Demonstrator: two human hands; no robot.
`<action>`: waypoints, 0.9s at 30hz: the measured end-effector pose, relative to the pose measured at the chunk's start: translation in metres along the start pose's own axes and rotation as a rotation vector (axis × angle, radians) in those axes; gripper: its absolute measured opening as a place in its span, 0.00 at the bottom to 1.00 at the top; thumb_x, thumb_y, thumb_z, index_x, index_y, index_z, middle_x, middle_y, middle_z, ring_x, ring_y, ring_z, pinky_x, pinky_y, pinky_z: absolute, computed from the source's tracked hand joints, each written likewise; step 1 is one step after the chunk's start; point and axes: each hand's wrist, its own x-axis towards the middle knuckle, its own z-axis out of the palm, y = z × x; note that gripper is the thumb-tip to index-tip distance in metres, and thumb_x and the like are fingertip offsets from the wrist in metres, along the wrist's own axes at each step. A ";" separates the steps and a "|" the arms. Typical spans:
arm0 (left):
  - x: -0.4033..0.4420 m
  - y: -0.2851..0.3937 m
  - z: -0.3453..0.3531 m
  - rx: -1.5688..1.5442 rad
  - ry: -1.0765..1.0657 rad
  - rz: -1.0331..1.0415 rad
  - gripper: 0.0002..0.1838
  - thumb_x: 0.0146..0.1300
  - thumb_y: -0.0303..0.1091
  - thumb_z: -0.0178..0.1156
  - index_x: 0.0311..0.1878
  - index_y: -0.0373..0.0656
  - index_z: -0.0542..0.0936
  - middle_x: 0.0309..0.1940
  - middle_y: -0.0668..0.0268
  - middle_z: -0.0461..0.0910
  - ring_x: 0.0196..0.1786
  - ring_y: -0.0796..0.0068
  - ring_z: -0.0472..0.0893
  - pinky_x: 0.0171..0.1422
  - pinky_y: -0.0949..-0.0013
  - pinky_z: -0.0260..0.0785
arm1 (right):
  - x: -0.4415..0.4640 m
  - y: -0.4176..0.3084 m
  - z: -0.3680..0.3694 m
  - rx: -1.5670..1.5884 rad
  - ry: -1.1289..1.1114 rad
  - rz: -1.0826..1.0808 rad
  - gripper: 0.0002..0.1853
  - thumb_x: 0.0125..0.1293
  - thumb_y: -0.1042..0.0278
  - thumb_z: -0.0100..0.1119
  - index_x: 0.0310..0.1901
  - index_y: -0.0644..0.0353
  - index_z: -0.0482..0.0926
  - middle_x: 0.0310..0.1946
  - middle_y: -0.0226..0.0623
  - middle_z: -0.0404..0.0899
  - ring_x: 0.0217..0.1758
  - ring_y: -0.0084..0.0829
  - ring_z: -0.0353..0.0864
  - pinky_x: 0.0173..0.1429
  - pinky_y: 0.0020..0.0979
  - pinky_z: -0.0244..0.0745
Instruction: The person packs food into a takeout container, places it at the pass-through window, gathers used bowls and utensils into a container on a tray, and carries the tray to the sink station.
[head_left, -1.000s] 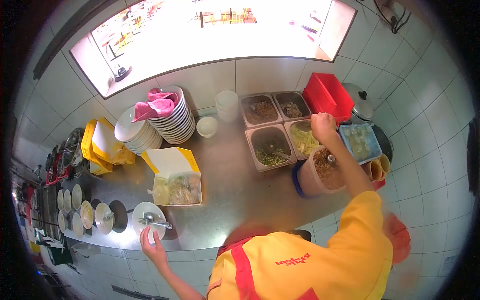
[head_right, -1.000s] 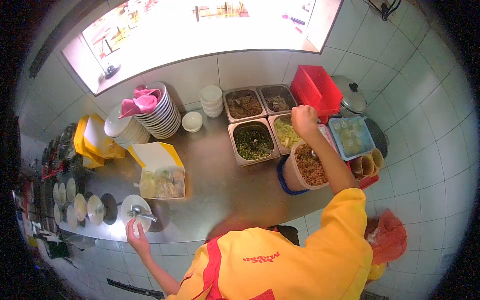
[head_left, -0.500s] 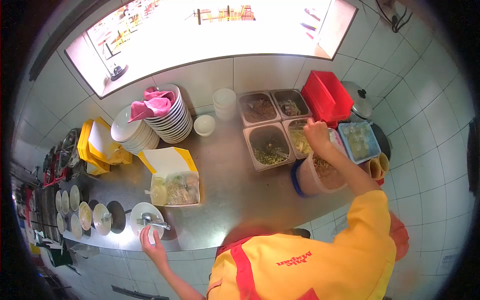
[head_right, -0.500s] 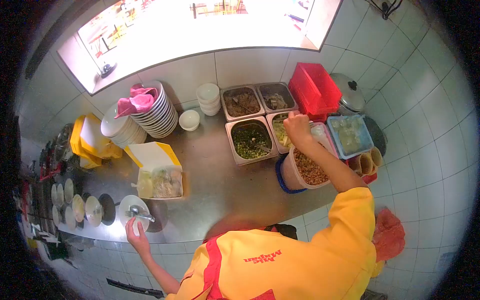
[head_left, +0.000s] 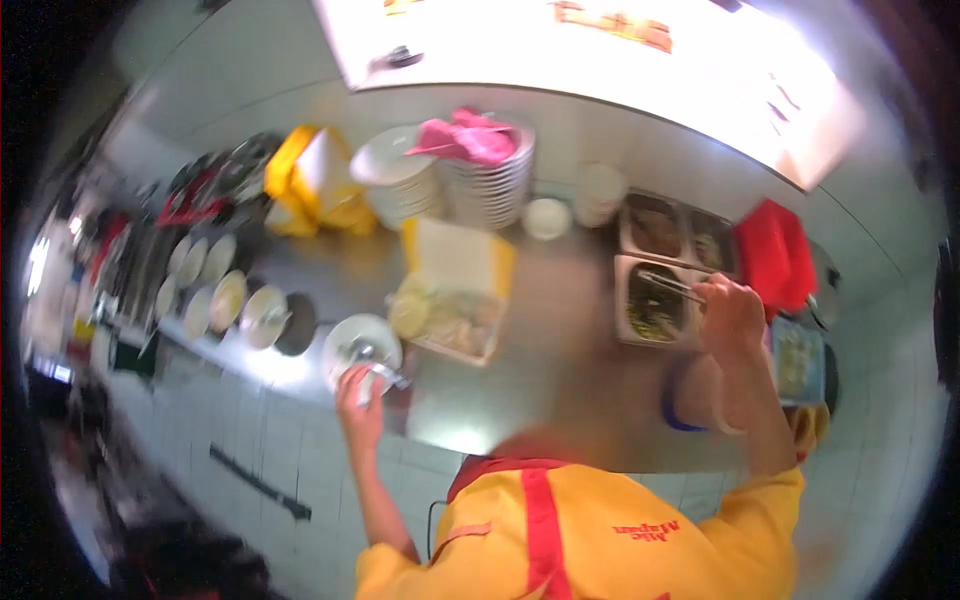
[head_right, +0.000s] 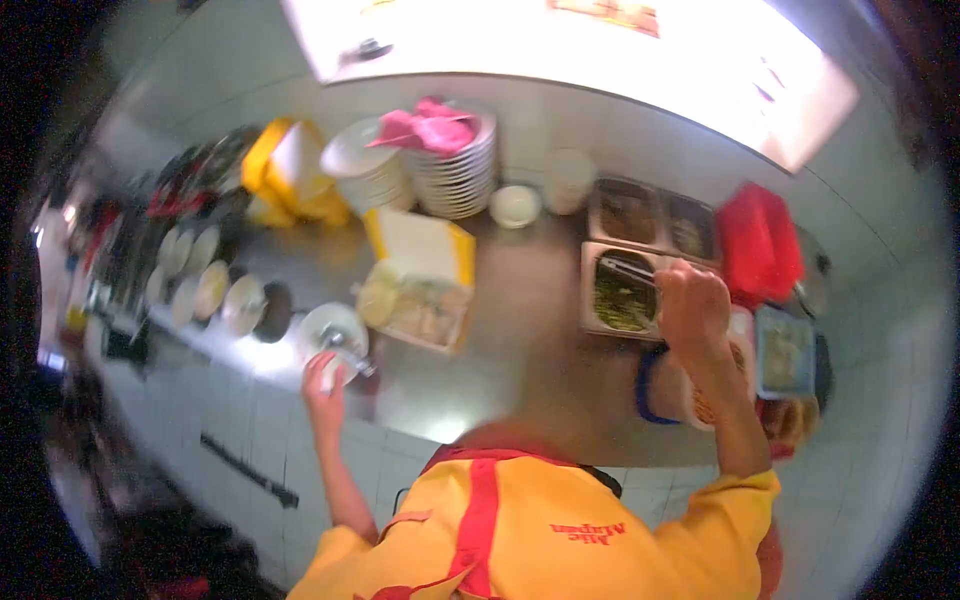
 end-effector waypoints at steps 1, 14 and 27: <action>0.001 0.002 0.002 -0.018 -0.001 -0.006 0.13 0.60 0.31 0.62 0.46 0.36 0.79 0.47 0.56 0.78 0.52 0.57 0.76 0.60 0.60 0.65 | 0.007 -0.027 0.004 0.140 0.004 -0.030 0.06 0.49 0.75 0.58 0.29 0.55 0.82 0.28 0.38 0.78 0.32 0.42 0.81 0.38 0.42 0.74; -0.027 -0.006 -0.027 -0.002 0.077 -0.075 0.13 0.60 0.31 0.62 0.46 0.37 0.78 0.47 0.57 0.78 0.52 0.56 0.76 0.59 0.60 0.67 | 0.064 -0.184 0.054 0.618 -0.129 -0.077 0.18 0.52 0.73 0.61 0.47 0.53 0.82 0.39 0.39 0.79 0.41 0.43 0.81 0.44 0.38 0.77; 0.013 0.054 0.042 -0.199 -0.051 0.141 0.03 0.58 0.26 0.62 0.34 0.37 0.78 0.36 0.58 0.78 0.43 0.58 0.77 0.51 0.62 0.69 | -0.058 0.129 0.067 -0.076 -0.273 0.679 0.08 0.48 0.74 0.62 0.32 0.64 0.78 0.33 0.49 0.80 0.40 0.48 0.81 0.42 0.44 0.75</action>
